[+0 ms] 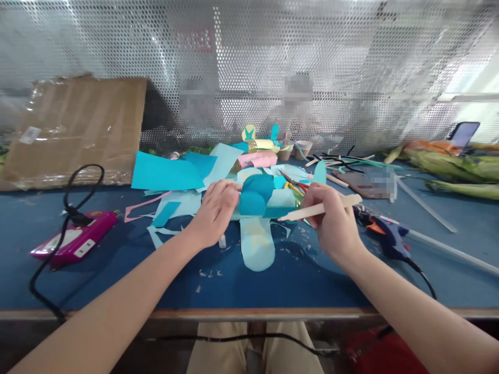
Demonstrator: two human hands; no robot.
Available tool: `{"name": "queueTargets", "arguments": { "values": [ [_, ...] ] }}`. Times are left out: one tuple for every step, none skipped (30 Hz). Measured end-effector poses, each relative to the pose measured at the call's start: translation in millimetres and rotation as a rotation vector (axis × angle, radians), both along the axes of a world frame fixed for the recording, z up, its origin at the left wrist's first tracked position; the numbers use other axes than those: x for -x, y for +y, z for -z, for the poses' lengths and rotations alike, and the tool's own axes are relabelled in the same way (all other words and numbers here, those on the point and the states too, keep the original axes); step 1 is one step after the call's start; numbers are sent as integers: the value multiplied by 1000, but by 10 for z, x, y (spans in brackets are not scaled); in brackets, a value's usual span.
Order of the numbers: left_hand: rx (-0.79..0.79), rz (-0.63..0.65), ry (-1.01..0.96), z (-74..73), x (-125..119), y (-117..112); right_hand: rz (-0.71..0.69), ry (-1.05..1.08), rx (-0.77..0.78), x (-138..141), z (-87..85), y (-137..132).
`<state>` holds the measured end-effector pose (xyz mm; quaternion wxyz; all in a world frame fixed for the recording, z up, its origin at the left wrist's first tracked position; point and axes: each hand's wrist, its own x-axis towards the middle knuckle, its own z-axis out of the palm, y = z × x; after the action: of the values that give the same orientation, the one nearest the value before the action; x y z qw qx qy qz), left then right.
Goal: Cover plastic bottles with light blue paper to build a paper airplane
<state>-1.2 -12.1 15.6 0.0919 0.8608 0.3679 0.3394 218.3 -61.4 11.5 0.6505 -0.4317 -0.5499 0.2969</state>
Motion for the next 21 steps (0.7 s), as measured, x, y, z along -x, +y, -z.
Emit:
{"name": "queueTargets", "arguments": {
  "values": [
    [11, 4, -16, -3, 4, -7, -21, 5, -3, -11, 15, 3],
    [18, 9, -22, -5, 9, -11, -39, 12, -1, -21, 28, 3],
    [20, 14, -20, -5, 13, -12, -56, 22, 3, -30, 37, 2],
    [20, 15, -17, -6, 16, -12, -68, 33, 6, -37, 44, -1],
    [23, 15, -10, -7, 18, -11, -70, 47, 7, -41, 46, -3],
    [29, 14, -2, -10, 19, -10, -68, 63, 6, -41, 45, -5],
    [36, 10, 5, -14, 20, -11, -64, 79, 3, -39, 41, -6],
    [41, 5, 8, -20, 20, -13, -60, 98, 1, -33, 34, -6],
    [46, -1, 3, -27, 22, -16, -55, 119, -3, -26, 25, -4],
    [53, -5, -6, -35, 25, -19, -45, 146, -9, -18, 15, 0],
    [59, -8, -15, -43, 30, -21, -28, 176, -16, -9, 5, 4],
    [62, -13, -19, -50, 37, -20, 0, 204, -17, -2, -6, 9],
    [61, -20, -15, -55, 45, -17, 40, 226, -15, 4, -15, 14],
    [54, -33, -5, -56, 54, -9, 82, 234, -11, 7, -24, 19],
    [41, -50, 10, -55, 63, 2, 123, 226, -9, 8, -30, 24],
    [22, -69, 25, -49, 72, 15, 159, 205, -12, 7, -35, 29],
    [1, -85, 37, -40, 80, 31, 185, 175, -23, 5, -37, 34],
    [-15, -97, 47, -29, 86, 46, 201, 144, -41, 3, -35, 40],
    [-24, -105, 54, -17, 90, 60, 206, 116, -55, 1, -31, 46],
    [-24, -109, 60, -6, 92, 73, 207, 91, -61, 1, -23, 54],
    [-14, -114, 63, 3, 93, 82, 206, 68, -55, 2, -13, 63]
  ]
}}
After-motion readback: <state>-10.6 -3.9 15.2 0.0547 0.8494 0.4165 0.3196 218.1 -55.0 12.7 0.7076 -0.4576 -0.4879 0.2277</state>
